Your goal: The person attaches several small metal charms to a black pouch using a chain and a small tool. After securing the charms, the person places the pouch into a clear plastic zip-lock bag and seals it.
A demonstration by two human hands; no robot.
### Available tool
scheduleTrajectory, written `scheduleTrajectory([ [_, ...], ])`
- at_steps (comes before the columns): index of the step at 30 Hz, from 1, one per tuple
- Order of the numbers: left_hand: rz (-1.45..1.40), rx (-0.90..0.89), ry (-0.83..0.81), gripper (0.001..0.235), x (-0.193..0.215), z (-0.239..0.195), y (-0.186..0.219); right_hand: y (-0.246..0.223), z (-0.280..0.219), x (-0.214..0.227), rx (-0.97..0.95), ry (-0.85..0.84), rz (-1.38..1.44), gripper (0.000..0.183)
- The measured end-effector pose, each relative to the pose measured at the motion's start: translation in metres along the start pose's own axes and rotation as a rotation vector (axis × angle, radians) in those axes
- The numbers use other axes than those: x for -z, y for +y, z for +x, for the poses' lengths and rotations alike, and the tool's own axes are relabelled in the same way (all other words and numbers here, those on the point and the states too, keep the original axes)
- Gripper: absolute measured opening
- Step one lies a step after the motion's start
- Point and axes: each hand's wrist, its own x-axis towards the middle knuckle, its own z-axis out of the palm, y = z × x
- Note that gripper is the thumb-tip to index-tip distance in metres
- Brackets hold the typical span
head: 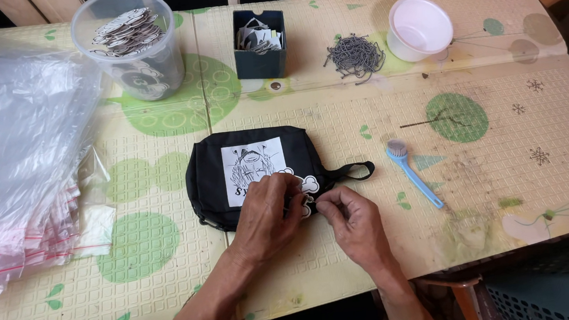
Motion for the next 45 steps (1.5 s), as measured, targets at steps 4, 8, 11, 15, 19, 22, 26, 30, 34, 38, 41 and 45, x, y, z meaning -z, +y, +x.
scheduleTrajectory([
  [4,0.116,-0.069,-0.039,0.012,-0.005,-0.004,-0.003,-0.009,-0.006,-0.005,0.232,0.008,-0.303,0.007],
  [8,0.286,-0.142,-0.064,0.018,-0.007,-0.006,-0.007,-0.015,-0.008,-0.013,0.337,0.007,-0.472,0.006],
  [11,0.404,-0.174,-0.109,0.022,-0.007,-0.007,-0.009,-0.016,-0.008,-0.018,0.41,-0.006,-0.573,0.005],
  [15,0.436,-0.099,-0.151,0.018,-0.012,-0.01,-0.01,-0.012,-0.006,-0.019,0.427,-0.016,-0.621,0.006],
  [19,0.388,-0.038,-0.151,0.016,-0.018,-0.013,-0.013,-0.009,-0.005,-0.018,0.413,-0.01,-0.547,0.008],
  [22,0.374,-0.046,-0.121,0.02,-0.019,-0.013,-0.012,-0.009,-0.006,-0.018,0.435,0.005,-0.524,0.009],
  [26,0.332,-0.044,-0.109,0.021,-0.016,-0.012,-0.012,-0.01,-0.007,-0.018,0.447,0.016,-0.509,0.009],
  [30,0.216,-0.022,-0.042,0.008,0.003,0.001,0.005,-0.016,-0.01,-0.016,0.412,0.052,-0.458,0.01],
  [34,0.145,0.042,0.007,0.021,0.02,0.006,0.011,-0.016,-0.012,-0.013,0.351,0.078,-0.364,0.007],
  [38,0.399,0.131,0.023,0.027,0.043,0.005,0.001,-0.016,-0.008,-0.003,0.333,0.04,-0.38,0.036],
  [41,0.547,0.119,0.014,0.031,0.058,0.0,-0.016,-0.017,0.003,-0.001,0.484,-0.024,-0.484,0.047],
  [45,0.559,0.147,-0.141,0.03,0.066,-0.012,-0.038,-0.012,0.015,-0.002,0.426,-0.076,-0.532,0.045],
])
